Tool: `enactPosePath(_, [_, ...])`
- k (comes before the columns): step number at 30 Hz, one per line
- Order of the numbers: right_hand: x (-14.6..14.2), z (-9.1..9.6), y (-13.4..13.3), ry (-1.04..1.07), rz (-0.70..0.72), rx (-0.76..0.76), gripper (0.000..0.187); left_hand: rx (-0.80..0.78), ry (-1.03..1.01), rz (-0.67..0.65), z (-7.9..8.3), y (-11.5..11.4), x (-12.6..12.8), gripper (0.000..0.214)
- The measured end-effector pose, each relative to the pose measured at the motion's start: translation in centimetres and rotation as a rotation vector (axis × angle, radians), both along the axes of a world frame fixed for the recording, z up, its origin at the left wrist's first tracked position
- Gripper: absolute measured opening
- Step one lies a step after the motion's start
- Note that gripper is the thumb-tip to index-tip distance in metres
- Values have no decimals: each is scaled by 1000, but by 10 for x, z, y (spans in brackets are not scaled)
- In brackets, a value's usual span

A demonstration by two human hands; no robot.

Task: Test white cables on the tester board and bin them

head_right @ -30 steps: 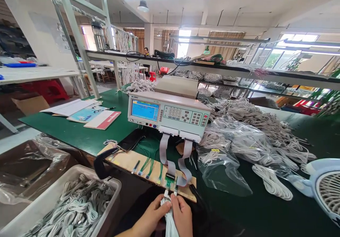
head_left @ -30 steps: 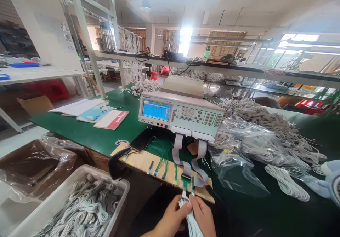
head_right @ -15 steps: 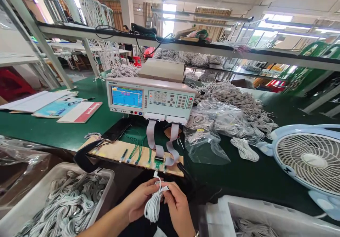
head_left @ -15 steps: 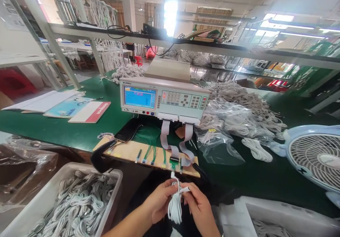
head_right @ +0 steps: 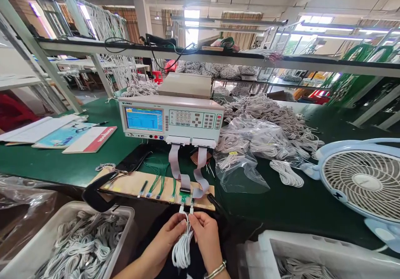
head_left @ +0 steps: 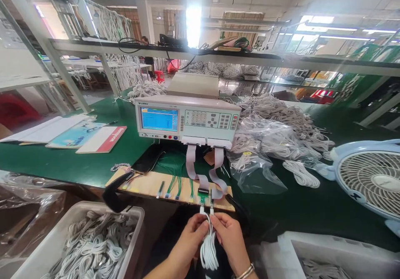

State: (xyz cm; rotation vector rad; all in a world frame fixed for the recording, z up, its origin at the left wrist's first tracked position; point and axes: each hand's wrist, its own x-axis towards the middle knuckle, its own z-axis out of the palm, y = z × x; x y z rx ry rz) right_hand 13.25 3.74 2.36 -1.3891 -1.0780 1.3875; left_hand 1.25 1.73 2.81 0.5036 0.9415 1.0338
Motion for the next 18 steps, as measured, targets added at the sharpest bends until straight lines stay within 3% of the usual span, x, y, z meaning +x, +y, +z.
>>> enactPosePath(3, [-2, 1, 1, 40, -14, -16, 29, 78, 175, 63, -2, 9, -5, 35])
enactPosePath(7, [-6, 3, -3, 75, -51, -39, 28, 29, 200, -9, -7, 21, -10, 39])
enactPosePath(13, [-3, 9, -3, -265, -23, 160, 23, 13, 158, -39, -5, 25, -11, 43])
enactPosePath(15, [-4, 9, -1, -157, -41, 83, 22, 23, 148, -26, -5, 25, -10, 44])
enactPosePath(18, [-9, 8, 2, 170, -119, -149, 27, 33, 143, -22, -5, 26, -8, 45])
